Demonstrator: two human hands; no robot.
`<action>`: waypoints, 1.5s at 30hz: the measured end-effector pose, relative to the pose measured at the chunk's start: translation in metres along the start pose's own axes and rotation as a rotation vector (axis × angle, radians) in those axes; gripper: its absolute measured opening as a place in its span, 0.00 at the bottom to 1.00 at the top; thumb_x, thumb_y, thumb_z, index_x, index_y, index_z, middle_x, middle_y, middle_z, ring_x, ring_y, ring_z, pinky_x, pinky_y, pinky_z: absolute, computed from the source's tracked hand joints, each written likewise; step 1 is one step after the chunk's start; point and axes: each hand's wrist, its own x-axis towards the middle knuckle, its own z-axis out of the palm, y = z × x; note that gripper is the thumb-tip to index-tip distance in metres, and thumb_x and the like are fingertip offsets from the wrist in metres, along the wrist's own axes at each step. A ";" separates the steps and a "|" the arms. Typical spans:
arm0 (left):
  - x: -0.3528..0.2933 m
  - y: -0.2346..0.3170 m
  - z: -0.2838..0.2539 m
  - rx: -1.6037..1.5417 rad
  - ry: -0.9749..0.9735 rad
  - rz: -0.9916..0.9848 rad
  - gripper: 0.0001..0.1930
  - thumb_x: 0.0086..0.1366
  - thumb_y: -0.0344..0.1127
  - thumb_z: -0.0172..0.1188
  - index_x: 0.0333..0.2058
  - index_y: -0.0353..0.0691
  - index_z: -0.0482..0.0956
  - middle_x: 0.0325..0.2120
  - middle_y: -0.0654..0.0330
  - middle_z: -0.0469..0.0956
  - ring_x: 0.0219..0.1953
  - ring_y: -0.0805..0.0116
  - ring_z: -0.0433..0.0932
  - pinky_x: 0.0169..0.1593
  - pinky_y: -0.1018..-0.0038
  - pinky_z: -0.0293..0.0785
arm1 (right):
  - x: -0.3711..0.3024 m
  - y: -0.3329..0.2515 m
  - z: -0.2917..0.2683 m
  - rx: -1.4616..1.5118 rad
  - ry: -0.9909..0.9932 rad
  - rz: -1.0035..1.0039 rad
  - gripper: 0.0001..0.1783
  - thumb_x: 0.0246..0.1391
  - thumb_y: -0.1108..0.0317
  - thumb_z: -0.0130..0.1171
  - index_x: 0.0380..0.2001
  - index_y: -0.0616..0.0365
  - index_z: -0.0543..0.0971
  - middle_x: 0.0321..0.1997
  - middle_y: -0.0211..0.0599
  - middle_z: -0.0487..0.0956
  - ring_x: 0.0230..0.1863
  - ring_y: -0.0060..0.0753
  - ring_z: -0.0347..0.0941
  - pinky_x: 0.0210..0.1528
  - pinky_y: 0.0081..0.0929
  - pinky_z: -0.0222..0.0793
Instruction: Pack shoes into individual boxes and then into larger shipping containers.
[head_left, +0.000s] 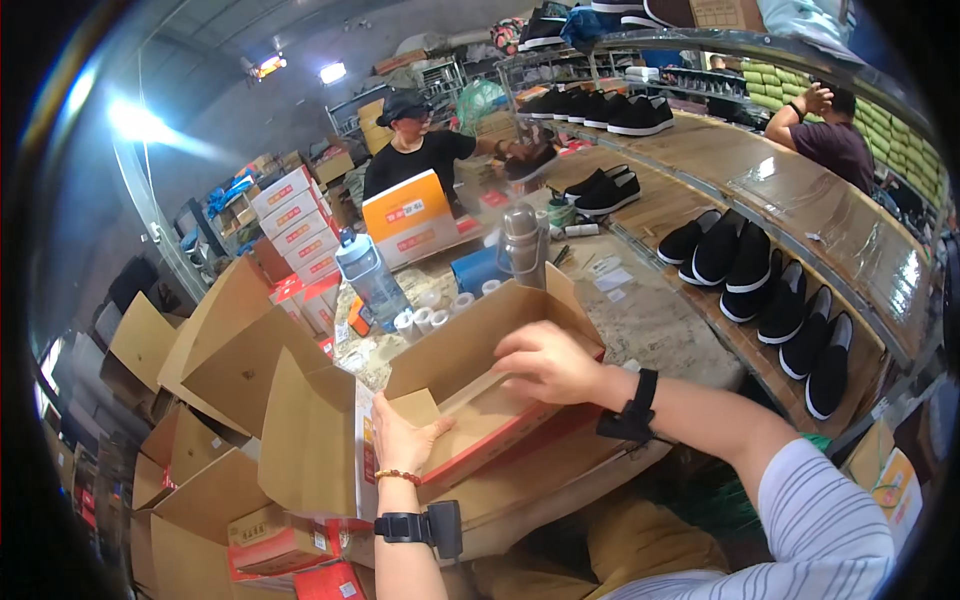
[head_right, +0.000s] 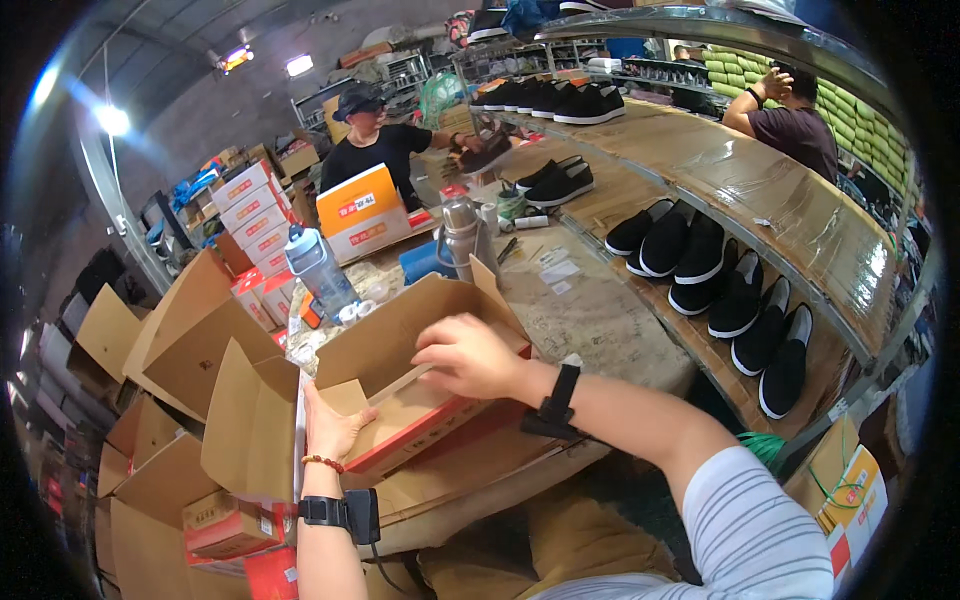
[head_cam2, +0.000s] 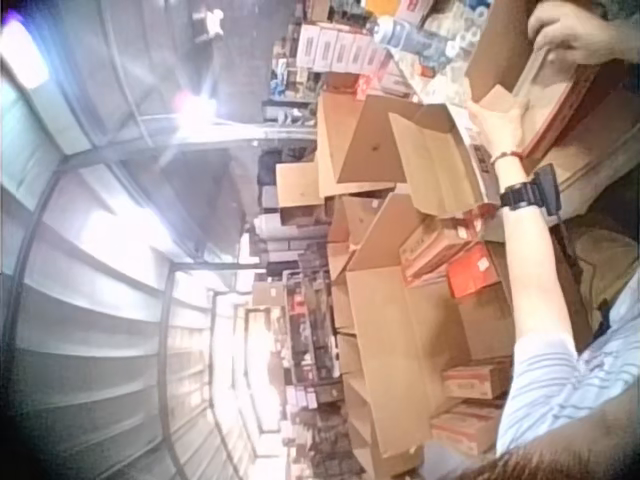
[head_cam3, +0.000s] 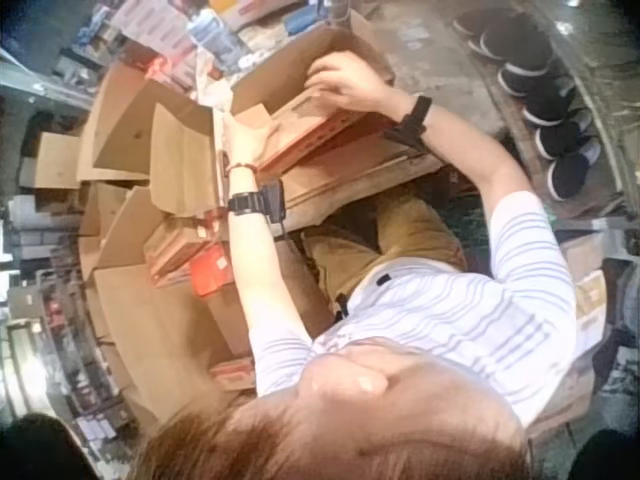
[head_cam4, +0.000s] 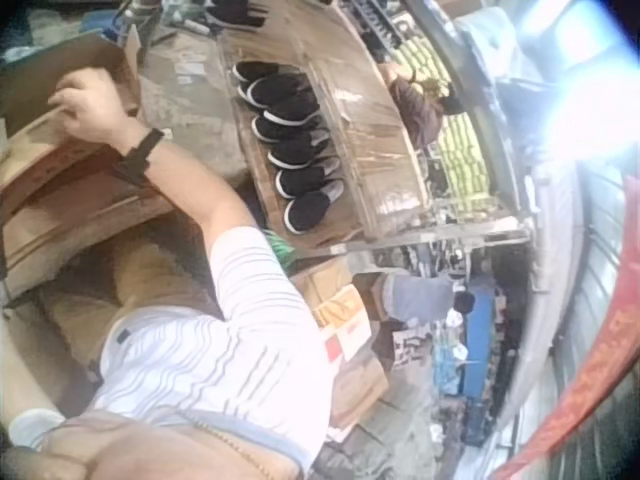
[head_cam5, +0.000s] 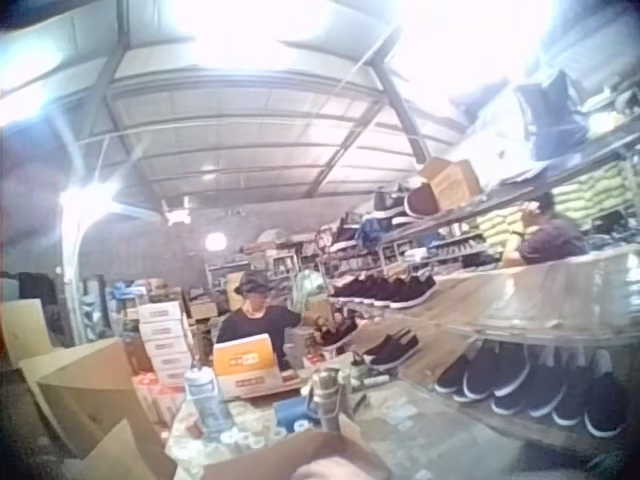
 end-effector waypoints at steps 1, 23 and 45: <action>0.002 -0.004 0.000 0.000 -0.001 0.006 0.52 0.31 0.39 0.79 0.55 0.32 0.57 0.50 0.44 0.65 0.54 0.49 0.65 0.57 0.63 0.63 | 0.007 0.000 -0.017 -0.115 0.118 -0.096 0.08 0.43 0.67 0.63 0.30 0.51 0.79 0.38 0.31 0.76 0.43 0.36 0.71 0.47 0.33 0.64; -0.027 0.037 0.005 0.329 0.150 0.195 0.30 0.37 0.30 0.74 0.42 0.38 0.71 0.44 0.51 0.62 0.49 0.51 0.64 0.52 0.62 0.64 | -0.032 0.055 -0.037 0.067 -0.238 0.528 0.40 0.29 0.59 0.74 0.50 0.47 0.68 0.47 0.41 0.66 0.47 0.47 0.69 0.49 0.36 0.68; -0.043 0.037 0.033 0.639 -0.192 0.357 0.29 0.63 0.51 0.49 0.59 0.42 0.64 0.52 0.44 0.68 0.56 0.48 0.64 0.59 0.53 0.57 | -0.189 0.213 -0.243 -1.157 0.040 1.025 0.37 0.37 0.50 0.69 0.53 0.41 0.69 0.53 0.54 0.69 0.57 0.55 0.63 0.57 0.45 0.59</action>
